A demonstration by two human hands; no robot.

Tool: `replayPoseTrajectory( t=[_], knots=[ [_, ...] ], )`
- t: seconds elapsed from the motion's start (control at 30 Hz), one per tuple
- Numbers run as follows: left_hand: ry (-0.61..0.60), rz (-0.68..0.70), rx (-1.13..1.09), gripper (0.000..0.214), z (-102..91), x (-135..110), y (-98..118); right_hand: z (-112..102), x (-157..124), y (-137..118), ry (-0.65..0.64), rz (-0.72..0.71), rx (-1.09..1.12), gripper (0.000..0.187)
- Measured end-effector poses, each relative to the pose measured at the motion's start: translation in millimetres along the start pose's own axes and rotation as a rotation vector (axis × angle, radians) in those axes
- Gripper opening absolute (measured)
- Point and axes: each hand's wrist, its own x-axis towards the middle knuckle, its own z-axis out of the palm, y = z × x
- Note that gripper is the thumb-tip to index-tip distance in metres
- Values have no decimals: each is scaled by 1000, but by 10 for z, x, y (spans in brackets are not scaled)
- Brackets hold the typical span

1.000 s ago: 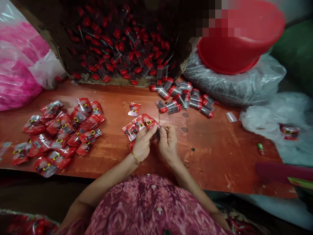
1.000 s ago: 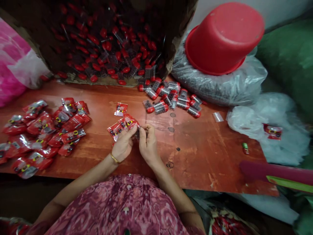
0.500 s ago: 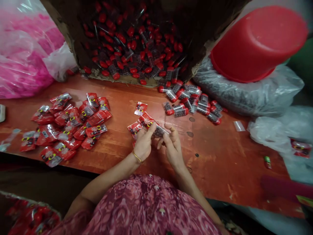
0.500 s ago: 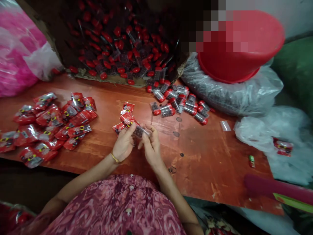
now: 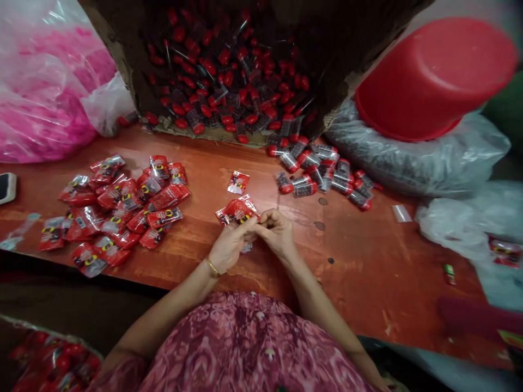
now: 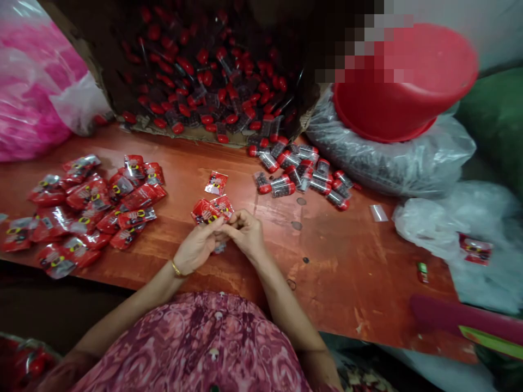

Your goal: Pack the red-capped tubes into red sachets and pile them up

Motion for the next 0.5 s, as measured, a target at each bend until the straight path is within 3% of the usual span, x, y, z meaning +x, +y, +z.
replayPoseTrajectory(
  t=[0.1,0.17,0.27,0.37,0.43,0.5],
  knots=[
    [24,-113,107,36,-37,-12,128,-10,92,9,4,-239,-281,34],
    [67,-116,185,35,-67,17,255,-58,205,-28,-12,-368,-502,31],
    [218,81,208,28,-192,98,550,-214,455,-50,68,-450,-837,37],
    [433,390,55,26,-410,168,906,-415,674,59,174,-354,-1130,40],
    [485,517,-21,32,-539,180,1072,-529,712,184,143,-303,-1241,35],
    [469,553,-11,39,-602,168,1105,-618,642,302,108,-308,-1278,33]
  ],
)
